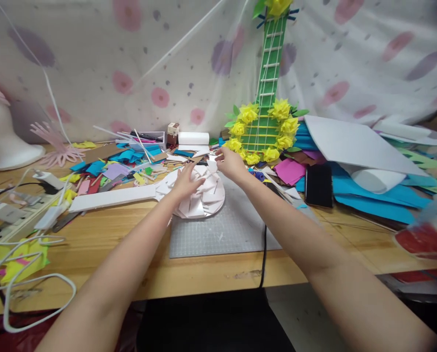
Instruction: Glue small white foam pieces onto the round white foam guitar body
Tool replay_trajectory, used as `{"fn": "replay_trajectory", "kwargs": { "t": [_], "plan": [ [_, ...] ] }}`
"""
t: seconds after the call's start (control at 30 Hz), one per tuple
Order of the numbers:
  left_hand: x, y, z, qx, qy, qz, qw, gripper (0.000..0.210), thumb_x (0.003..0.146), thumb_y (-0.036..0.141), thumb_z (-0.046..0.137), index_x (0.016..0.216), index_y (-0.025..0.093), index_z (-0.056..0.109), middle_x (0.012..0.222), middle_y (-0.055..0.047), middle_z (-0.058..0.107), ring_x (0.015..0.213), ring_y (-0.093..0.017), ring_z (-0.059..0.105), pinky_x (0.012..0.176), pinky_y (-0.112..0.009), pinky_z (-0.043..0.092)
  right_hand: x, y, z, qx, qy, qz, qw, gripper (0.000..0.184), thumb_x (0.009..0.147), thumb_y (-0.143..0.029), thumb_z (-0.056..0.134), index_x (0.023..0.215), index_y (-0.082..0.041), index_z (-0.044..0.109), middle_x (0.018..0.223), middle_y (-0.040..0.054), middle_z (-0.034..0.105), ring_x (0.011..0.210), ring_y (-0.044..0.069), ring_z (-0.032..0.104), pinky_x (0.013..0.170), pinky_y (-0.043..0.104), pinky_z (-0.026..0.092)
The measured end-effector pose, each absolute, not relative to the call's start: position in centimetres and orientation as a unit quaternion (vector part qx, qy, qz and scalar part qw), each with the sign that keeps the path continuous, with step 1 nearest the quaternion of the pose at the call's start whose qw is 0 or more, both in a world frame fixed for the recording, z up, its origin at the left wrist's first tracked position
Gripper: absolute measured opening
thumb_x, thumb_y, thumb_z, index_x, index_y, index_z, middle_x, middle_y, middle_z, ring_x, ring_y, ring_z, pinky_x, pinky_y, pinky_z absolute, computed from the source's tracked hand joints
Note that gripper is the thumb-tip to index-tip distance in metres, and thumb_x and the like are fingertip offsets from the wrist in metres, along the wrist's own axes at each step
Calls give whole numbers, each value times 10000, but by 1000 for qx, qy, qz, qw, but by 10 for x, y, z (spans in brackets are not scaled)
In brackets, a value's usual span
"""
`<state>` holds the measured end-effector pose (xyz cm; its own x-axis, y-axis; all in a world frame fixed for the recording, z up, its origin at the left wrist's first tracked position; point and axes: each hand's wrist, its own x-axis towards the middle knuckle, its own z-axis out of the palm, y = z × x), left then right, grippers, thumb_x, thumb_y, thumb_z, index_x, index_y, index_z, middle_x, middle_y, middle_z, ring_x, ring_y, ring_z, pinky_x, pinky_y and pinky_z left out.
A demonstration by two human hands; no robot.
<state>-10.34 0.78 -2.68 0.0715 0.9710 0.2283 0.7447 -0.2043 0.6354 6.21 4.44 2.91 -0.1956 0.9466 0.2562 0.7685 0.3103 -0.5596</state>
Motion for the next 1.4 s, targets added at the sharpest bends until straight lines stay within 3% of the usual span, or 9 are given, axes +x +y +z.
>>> {"fn": "replay_trajectory", "kwargs": {
  "t": [0.1, 0.37, 0.63, 0.83, 0.9, 1.1, 1.23, 1.3, 1.4],
  "plan": [
    [-105, 3, -13, 735, 549, 366, 159, 719, 690, 379, 689, 1328, 185, 424, 1375, -130, 443, 1288, -255, 382, 1064, -401, 292, 57, 39, 18, -543, -736, 223, 338, 337, 708, -44, 501, 1010, -184, 551, 896, 42, 698, 855, 193, 659, 821, 366, 494],
    [-111, -2, 14, 775, 536, 272, 195, 472, 668, 350, 713, 1095, 179, 608, 1124, -96, 612, 1021, -242, 578, 871, -369, 456, 45, 22, 14, -500, -737, 274, 363, 315, 683, -84, 527, 975, -202, 538, 851, 20, 700, 808, 188, 660, 802, 386, 505],
    [-122, -6, 17, 759, 543, 297, 201, 412, 597, 394, 747, 913, 175, 599, 968, -52, 619, 843, -190, 579, 773, -326, 460, 58, 15, 25, -441, -760, 255, 404, 284, 769, -261, 572, 1044, -200, 535, 906, 33, 682, 794, 168, 649, 764, 336, 498],
    [-128, -13, 16, 510, 549, 525, 402, 344, 662, 464, 699, 799, 184, 552, 828, -15, 591, 745, -130, 568, 745, -295, 474, 149, 18, 31, -526, -626, 46, 575, 405, 899, -472, 305, 1106, -188, 507, 1017, 104, 583, 931, 196, 601, 763, 362, 477],
    [-129, -13, 17, 421, 510, 569, 488, 373, 678, 527, 666, 746, 186, 533, 731, 6, 572, 682, -112, 559, 717, -283, 483, 173, 20, 13, -553, -592, 35, 586, 433, 872, -520, 350, 1091, -181, 507, 981, 101, 575, 895, 196, 594, 757, 366, 474],
    [-123, -17, 17, 313, 451, 572, 609, 443, 748, 612, 547, 720, 171, 565, 672, -10, 610, 670, -116, 594, 682, -242, 489, 180, 20, -53, -628, -640, 114, 427, 621, 616, -552, 670, 1075, -153, 541, 1052, 136, 587, 948, 253, 569, 819, 408, 451],
    [-120, -16, 10, 313, 430, 539, 653, 437, 791, 589, 512, 735, 162, 581, 692, -28, 636, 665, -124, 614, 694, -260, 499, 173, 21, -65, -679, -621, 189, 344, 484, 623, -481, 674, 958, -138, 608, 953, 154, 647, 943, 302, 600, 819, 437, 443],
    [-119, -13, 8, 310, 434, 530, 659, 435, 806, 581, 495, 740, 160, 581, 681, -30, 635, 631, -120, 610, 656, -253, 500, 171, 22, -62, -688, -579, 236, 368, 432, 638, -489, 654, 887, -137, 619, 893, 151, 665, 899, 298, 619, 783, 421, 455],
    [-113, -9, 6, 305, 443, 516, 667, 430, 808, 575, 494, 763, 158, 586, 684, -33, 639, 605, -116, 608, 608, -239, 498, 164, 18, -50, -582, -529, 356, 505, 452, 623, -562, 639, 844, -170, 598, 862, 104, 676, 793, 223, 634, 652, 327, 478]
  ]
}}
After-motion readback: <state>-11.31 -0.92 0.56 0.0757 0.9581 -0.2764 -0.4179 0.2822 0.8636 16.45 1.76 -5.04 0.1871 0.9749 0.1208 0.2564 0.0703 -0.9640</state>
